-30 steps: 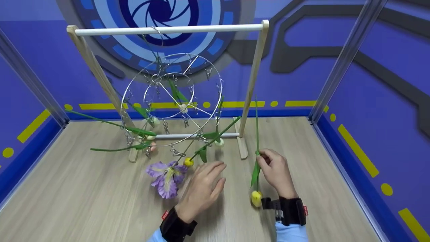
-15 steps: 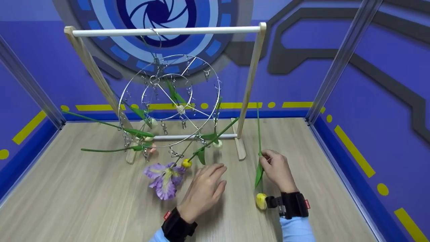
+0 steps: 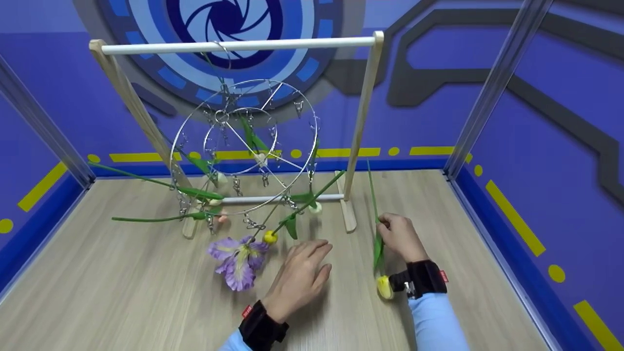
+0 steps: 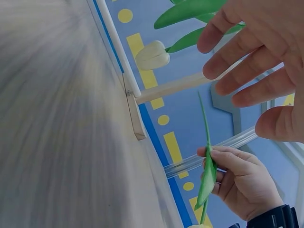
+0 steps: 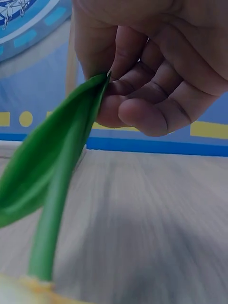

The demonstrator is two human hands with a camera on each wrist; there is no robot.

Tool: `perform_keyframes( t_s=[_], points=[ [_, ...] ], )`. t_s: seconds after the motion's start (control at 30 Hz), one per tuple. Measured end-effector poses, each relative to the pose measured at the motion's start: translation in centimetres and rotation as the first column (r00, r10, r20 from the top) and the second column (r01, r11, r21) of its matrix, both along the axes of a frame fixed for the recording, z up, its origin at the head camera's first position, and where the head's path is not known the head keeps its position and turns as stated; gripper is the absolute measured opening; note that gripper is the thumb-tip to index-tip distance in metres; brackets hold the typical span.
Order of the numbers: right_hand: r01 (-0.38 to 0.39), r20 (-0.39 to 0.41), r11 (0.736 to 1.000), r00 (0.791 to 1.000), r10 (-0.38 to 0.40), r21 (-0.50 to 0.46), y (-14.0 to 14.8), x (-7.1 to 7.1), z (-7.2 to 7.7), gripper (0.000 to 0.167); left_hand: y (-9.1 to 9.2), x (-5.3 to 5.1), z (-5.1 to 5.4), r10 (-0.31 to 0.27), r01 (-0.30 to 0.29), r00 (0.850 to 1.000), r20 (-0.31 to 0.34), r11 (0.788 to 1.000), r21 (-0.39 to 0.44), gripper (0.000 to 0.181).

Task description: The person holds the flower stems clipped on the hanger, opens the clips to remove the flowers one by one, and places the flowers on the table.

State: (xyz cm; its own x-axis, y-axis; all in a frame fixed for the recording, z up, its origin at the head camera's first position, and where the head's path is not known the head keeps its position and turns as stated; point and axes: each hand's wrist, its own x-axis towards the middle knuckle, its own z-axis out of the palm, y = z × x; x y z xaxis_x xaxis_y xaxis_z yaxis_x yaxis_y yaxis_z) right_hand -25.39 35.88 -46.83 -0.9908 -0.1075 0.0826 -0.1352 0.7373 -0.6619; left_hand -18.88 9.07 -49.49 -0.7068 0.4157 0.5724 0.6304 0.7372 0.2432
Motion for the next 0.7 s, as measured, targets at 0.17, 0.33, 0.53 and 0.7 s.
perform_keyframes(
  t_s=[0.17, 0.33, 0.53, 0.7],
  points=[
    [-0.012, 0.097, 1.000, 0.995, 0.014, -0.018, 0.9, -0.8, -0.3, 0.032, 0.0, 0.0, 0.0, 0.009, -0.009, 1.000, 0.010, 1.000, 0.000, 0.033],
    [-0.035, 0.127, 0.999, 0.991, 0.034, 0.000, 1.5, -1.3, -1.1, 0.031, 0.0, 0.0, -0.1, 0.012, -0.012, 1.000, 0.015, 1.000, -0.004, 0.034],
    [-0.040, 0.136, 0.999, 0.990, 0.036, 0.031, 1.6, -1.9, -2.1, 0.030, 0.0, -0.2, -0.3, 0.013, -0.013, 1.000, -0.003, 1.000, -0.020, 0.032],
    [-0.045, 0.150, 0.998, 0.988, 0.037, 0.047, 1.3, -2.5, -2.4, 0.027, -0.1, -0.3, -0.4, 0.018, -0.018, 1.000, -0.005, 0.999, -0.034, 0.032]
  ],
)
